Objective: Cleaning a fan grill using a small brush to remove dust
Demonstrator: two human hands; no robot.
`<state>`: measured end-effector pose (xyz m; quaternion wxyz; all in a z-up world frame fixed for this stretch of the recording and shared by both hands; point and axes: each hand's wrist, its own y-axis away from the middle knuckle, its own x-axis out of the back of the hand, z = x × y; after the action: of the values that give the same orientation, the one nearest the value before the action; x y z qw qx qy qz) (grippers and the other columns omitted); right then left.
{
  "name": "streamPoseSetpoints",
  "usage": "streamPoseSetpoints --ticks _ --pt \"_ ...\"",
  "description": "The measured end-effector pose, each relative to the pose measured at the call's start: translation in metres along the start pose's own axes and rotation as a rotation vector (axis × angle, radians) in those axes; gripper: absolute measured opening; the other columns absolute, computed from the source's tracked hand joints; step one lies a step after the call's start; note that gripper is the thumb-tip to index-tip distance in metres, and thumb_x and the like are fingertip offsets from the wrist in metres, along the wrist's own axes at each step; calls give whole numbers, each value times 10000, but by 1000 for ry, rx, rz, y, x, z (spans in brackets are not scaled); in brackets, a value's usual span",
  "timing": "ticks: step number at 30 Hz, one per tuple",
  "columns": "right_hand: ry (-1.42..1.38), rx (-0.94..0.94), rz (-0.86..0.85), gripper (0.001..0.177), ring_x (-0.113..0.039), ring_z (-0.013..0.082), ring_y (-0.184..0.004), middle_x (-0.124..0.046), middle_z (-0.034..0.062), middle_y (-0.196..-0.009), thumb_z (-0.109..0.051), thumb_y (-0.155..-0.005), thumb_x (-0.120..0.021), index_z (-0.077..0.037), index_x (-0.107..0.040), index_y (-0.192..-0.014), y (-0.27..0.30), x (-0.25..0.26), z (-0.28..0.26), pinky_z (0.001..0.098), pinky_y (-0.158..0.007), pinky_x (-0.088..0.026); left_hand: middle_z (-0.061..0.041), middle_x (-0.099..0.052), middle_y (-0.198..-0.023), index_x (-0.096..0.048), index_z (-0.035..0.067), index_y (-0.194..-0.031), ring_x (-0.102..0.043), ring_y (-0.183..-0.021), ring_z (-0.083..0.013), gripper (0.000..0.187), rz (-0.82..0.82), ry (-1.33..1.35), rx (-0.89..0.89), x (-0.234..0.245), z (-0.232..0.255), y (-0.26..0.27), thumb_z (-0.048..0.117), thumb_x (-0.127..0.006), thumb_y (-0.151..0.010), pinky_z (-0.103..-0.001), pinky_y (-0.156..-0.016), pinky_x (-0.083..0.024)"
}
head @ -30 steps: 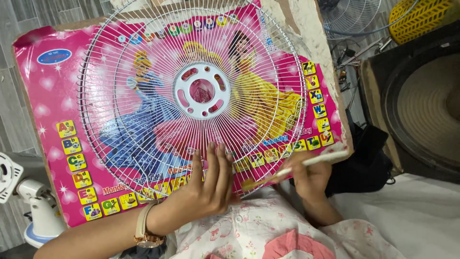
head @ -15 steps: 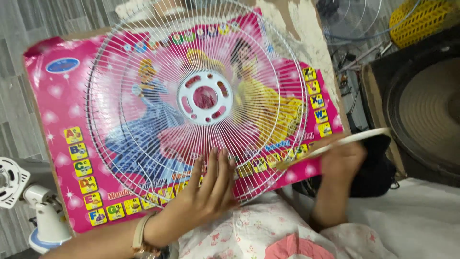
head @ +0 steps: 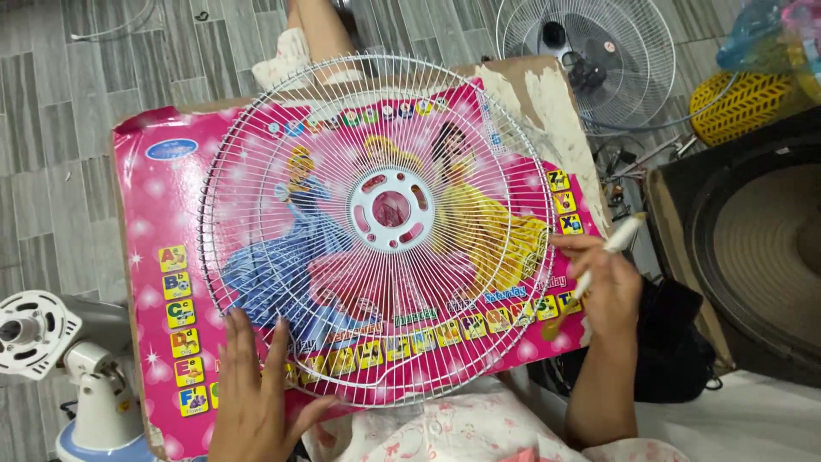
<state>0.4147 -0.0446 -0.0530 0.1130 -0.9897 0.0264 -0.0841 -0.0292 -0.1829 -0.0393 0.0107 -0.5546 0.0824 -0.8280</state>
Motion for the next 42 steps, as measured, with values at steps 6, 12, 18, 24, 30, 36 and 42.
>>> streamPoseSetpoints --ticks 6,12,18,24,30,36,42 --pt "337 30 -51 389 -597 189 -872 -669 174 -1196 -191 -1110 -419 108 -644 -1002 -2 -16 -21 337 -923 -526 -385 -12 -1665 -245 34 -1576 -59 -1540 -589 1187 -34 99 -97 17 -10 -22 673 -713 -692 -650 -1146 -251" --pt "296 -29 -74 323 -587 177 -812 -619 174 -1140 -141 -1087 -454 129 -628 -1050 5 -18 -17 292 -755 -499 -361 -44 -1672 -255 38 -1580 -41 -1559 -533 1133 -114 86 -193 35 -40 -64 604 -711 -711 -573 -1180 -212" --pt "303 -86 -94 342 -646 157 -722 -697 103 -918 -223 -1090 -469 44 -668 -1013 16 -12 -7 283 -681 -541 -321 -160 -1676 -321 83 -1578 -165 -1558 -486 1008 -99 65 -263 47 -41 -99 636 -599 -783 -562 -1166 -285" --pt "-476 3 289 534 -330 81 -448 -408 -20 -595 -485 -1111 -420 -151 -500 -702 17 -7 -1 243 -451 -287 -291 -315 -1615 -415 -5 -1520 -290 -1516 -443 823 59 -241 -407 15 65 -53 554 -551 -932 -607 -1232 -212" --pt "-145 -149 336 215 -541 95 -510 -622 43 -715 -309 -1077 -593 -104 -563 -1018 43 -54 -6 229 -480 -507 -316 -438 -1534 -461 -81 -1481 -437 -1414 -488 840 105 -383 -504 -9 102 -63 627 -398 -1032 -598 -1170 -319" --pt "-56 -45 199 267 -606 133 -490 -632 51 -656 -388 -1062 -576 -139 -582 -964 31 -49 -13 242 -449 -518 -351 -535 -1423 -524 -139 -1400 -539 -1297 -514 636 163 -621 -745 -8 87 -72 385 -393 -1063 -552 -1086 -467" --pt "-200 -119 131 138 -675 164 -567 -674 105 -782 -192 -1057 -586 -63 -536 -1066 52 -67 -27 262 -522 -610 -366 -589 -1346 -576 -135 -1358 -608 -1214 -516 588 195 -612 -810 -9 83 -76 329 -412 -1036 -546 -1025 -516"
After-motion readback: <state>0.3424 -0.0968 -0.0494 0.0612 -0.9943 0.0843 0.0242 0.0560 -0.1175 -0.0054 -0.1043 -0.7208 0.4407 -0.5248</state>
